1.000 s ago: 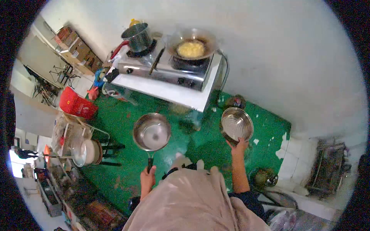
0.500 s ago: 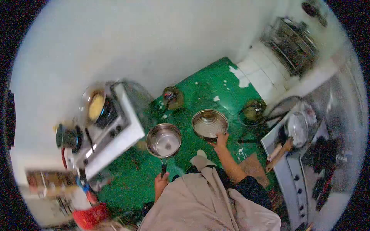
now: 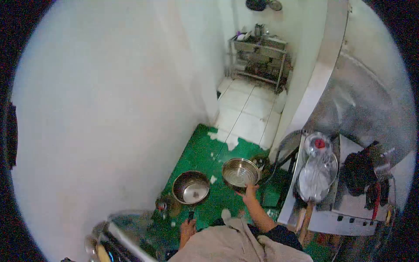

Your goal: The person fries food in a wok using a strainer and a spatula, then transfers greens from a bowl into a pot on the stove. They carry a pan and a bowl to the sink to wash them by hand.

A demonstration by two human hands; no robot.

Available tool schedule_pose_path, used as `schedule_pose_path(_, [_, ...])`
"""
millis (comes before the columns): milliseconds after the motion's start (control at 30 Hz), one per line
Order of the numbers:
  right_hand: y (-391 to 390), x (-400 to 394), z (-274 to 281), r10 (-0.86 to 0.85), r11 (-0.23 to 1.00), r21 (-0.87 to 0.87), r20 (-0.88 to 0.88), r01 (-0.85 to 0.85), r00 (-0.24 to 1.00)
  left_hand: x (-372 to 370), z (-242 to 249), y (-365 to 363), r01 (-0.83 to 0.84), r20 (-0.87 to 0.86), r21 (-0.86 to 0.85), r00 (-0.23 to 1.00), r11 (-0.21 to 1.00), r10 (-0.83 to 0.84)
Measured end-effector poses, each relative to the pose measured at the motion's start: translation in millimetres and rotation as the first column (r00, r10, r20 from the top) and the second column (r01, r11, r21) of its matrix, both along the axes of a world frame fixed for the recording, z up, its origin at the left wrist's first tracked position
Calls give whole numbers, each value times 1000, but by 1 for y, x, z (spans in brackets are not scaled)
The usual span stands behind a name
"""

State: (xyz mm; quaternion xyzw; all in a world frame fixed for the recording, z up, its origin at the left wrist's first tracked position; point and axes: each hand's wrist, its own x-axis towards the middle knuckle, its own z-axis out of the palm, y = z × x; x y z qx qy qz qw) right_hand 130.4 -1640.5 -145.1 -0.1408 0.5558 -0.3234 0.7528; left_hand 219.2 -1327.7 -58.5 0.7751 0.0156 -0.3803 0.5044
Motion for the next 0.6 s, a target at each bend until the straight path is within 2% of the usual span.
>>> schedule_pose_path(67, [-57, 30, -3, 22, 997, -78, 16, -21, 1000, 46, 40, -62, 19, 8, 20, 1000, 1000, -20])
schedule_pose_path(167, [-131, 69, 33, -28, 991, -128, 63, 36, 998, 106, 56, -139, 80, 25, 6, 996, 997, -81])
schedule_pose_path(200, [-156, 84, 36, -35, 995, -91, 172, 51, 984, 120, 60, -157, 114, 38, 3, 993, 993, -114])
schedule_pose_path(267, [-205, 104, 44, -109, 982, -139, 146, 130, 983, 166, 63, -208, 203, 87, 42, 975, 978, -206])
schedule_pose_path(300, [-226, 123, 72, -148, 972, -163, 139, 170, 979, 188, 65, -238, 223, 100, 38, 969, 974, -225])
schedule_pose_path(333, [-255, 133, 64, -159, 960, -199, 185, 195, 970, 210, 68, -269, 243, 110, 34, 963, 970, -245])
schedule_pose_path(433, [-331, 155, 63, -236, 946, -196, 134, 259, 962, 278, 55, -361, 355, 139, 28, 924, 934, -356])
schedule_pose_path(467, [-361, 158, 55, -156, 952, -223, 238, 210, 959, 307, 50, -398, 401, 159, 8, 904, 916, -397])
schedule_pose_path(567, [-415, 184, 73, -344, 913, -208, 69, 351, 936, 359, 89, -517, 522, 338, 93, 784, 848, -520])
schedule_pose_path(600, [-431, 171, 58, -396, 891, -221, 49, 396, 917, 374, 61, -553, 556, 205, 0, 813, 831, -544])
